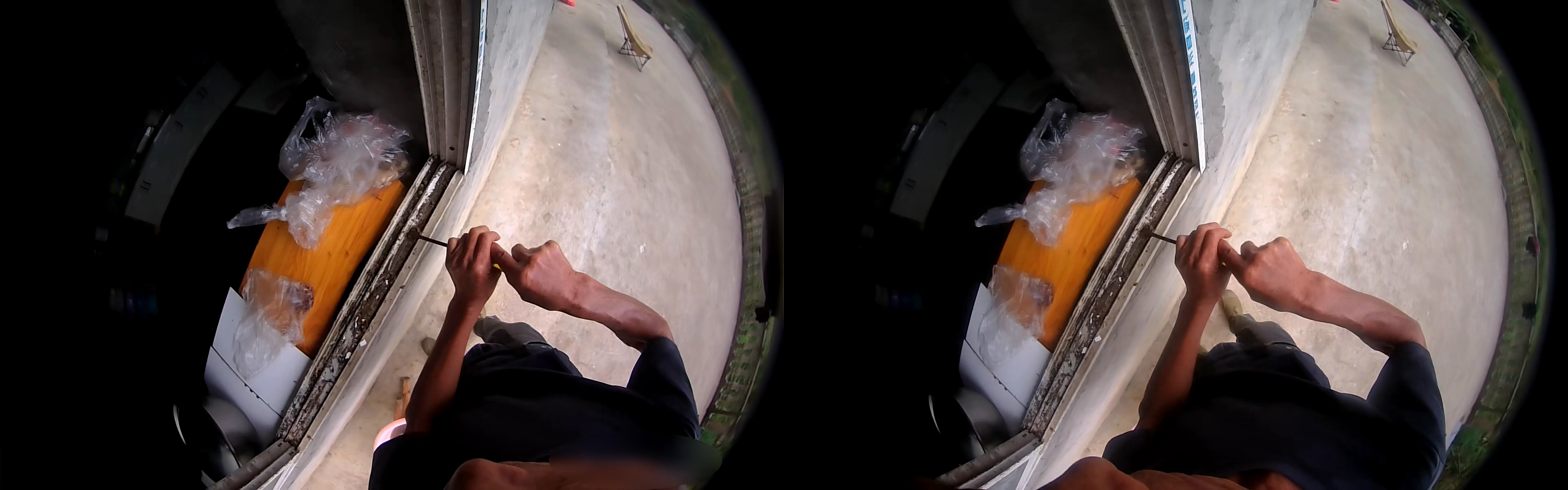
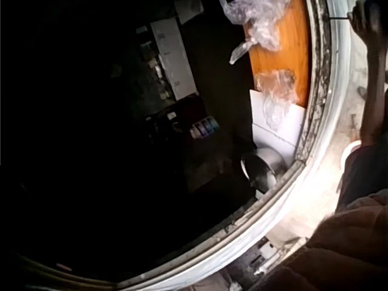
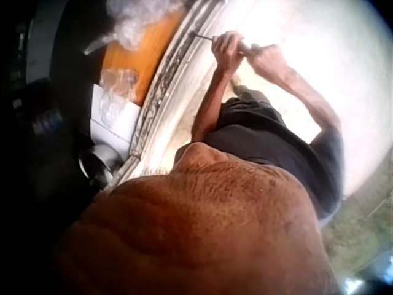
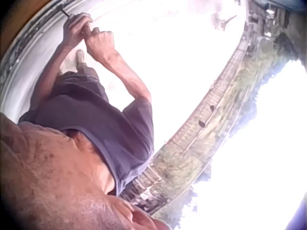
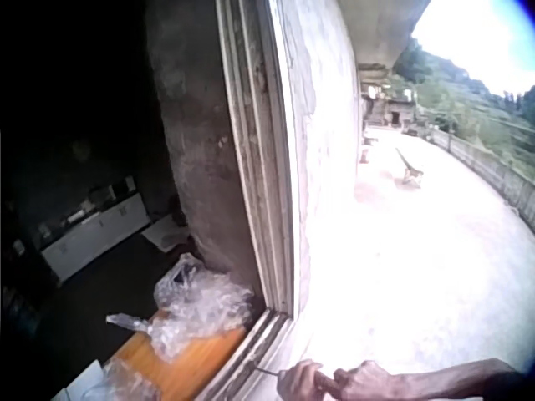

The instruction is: The person uses a screwdriver to tighten screws along the bottom edge of a sliding door frame. They repeatedly insert the tool into screw heads and turn it clockwise to secure the frame components.

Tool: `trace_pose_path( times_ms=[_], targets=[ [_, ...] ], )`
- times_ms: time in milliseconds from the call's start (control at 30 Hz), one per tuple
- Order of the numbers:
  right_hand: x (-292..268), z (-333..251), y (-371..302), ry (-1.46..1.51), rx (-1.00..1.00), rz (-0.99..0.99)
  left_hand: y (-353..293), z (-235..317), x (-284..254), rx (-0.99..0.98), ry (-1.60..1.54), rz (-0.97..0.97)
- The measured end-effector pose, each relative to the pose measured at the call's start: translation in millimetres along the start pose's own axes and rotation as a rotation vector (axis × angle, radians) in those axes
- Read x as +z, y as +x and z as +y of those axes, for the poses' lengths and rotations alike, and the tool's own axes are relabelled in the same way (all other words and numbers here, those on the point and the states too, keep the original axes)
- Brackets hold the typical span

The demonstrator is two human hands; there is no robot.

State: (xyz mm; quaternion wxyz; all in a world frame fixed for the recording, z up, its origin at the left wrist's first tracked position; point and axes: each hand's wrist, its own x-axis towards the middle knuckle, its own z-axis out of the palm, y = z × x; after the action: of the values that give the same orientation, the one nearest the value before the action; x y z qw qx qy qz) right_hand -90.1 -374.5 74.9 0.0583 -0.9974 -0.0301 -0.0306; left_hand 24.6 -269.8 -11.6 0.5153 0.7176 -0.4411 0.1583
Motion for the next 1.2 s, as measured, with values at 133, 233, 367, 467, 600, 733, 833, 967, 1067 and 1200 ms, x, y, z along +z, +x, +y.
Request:
trace_pose_path(
  times_ms=[133,233,367,467,600,733,833,967,1067,1200],
  targets=[
    [0.2,-7.9,1.0,0.021,-0.118,-0.052,-16.4,3.6,-12.6,-0.01,0.083,0.059],
    [4.0,-29.7,7.8,0.061,-0.312,-0.136,-39.1,10.2,-52.1,-0.048,0.198,0.078],
    [-5.8,-21.6,12.0,0.096,-0.169,-0.027,-26.8,10.0,-42.8,-0.078,0.123,0.04],
    [-16.2,-3.7,5.8,0.01,-0.056,-0.029,-3.5,13.5,-15.4,-0.05,0.01,0.007],
    [-9.8,-5.9,12.5,0.061,-0.14,-0.048,-12.4,10.8,-22.7,-0.077,0.087,0.058],
    [-0.5,-31.0,17.8,0.165,-0.276,-0.076,-42.0,11.7,-58.6,-0.11,0.207,0.061],
    [-11.8,-21.1,21.9,0.158,-0.193,-0.095,-29.7,14.2,-46.9,-0.119,0.18,0.069],
    [-15.7,0.8,17.1,0.126,-0.127,-0.012,-9.5,14.3,-21.0,-0.106,0.068,0.036],
    [-19.7,-6.3,23.2,0.13,-0.199,-0.053,-17.1,14.1,-32.3,-0.112,0.14,0.058],
    [-31.4,-7.2,37.4,0.219,-0.207,-0.096,-14.5,17.7,-43.2,-0.175,0.154,0.075]
  ],
)
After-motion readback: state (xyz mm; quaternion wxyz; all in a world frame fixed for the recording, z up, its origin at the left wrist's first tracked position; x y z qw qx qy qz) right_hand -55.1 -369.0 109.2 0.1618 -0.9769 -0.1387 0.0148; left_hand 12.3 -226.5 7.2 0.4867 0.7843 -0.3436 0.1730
